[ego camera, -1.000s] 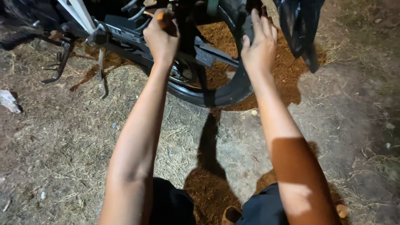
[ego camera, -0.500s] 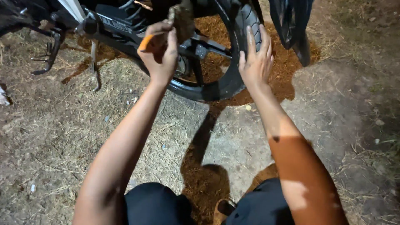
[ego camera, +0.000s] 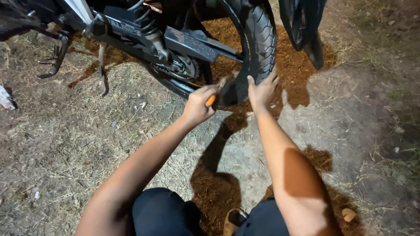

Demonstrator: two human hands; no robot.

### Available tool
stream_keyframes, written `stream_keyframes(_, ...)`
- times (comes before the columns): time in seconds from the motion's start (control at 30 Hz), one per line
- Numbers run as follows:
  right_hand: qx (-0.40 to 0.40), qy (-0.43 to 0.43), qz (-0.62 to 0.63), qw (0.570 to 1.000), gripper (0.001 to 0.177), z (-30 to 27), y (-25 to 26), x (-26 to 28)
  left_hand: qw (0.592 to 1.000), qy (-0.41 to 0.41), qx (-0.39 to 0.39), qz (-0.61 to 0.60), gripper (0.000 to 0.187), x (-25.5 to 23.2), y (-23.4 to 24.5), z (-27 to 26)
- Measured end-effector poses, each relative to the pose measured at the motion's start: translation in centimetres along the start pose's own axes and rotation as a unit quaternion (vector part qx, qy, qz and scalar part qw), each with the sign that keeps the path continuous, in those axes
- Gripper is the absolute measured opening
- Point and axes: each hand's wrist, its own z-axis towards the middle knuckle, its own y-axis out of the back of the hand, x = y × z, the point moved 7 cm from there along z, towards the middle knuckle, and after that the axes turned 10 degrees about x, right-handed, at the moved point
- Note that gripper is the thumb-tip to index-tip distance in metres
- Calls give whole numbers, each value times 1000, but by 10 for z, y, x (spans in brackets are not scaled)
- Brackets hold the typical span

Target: The person dips a brush into a bucket of water and scrubs the rear tire of a motorcycle. They rotate the tire with one hand while scrubbing the tread and sidewall with the other. The person then rinses the brush in the bucket and continues scrubbing the tire.

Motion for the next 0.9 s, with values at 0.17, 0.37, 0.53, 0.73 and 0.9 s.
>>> stream_keyframes(0.17, 5, -9, 2, 1000, 105, -2, -10, -17, 995, 78, 63, 23, 46, 37, -9, -2)
stream_keyframes(0.37, 48, -53, -1, 997, 98, 2, -28, -50, 982, 177, 71, 4, 49, 62, -22, 6)
stream_keyframes(0.53, 85, -69, -1, 994, 95, 3, -36, -66, 993, 76, 83, 35, 62, 58, -30, 13)
stream_keyframes(0.73, 109, -83, -20, 990, 93, 11, -56, -94, 994, 109, -9, 23, 65, 55, -14, 12)
stream_keyframes(0.9, 212, -126, -47, 968, 91, 5, -74, -111, 992, 121, -41, 24, 61, 66, -18, 2)
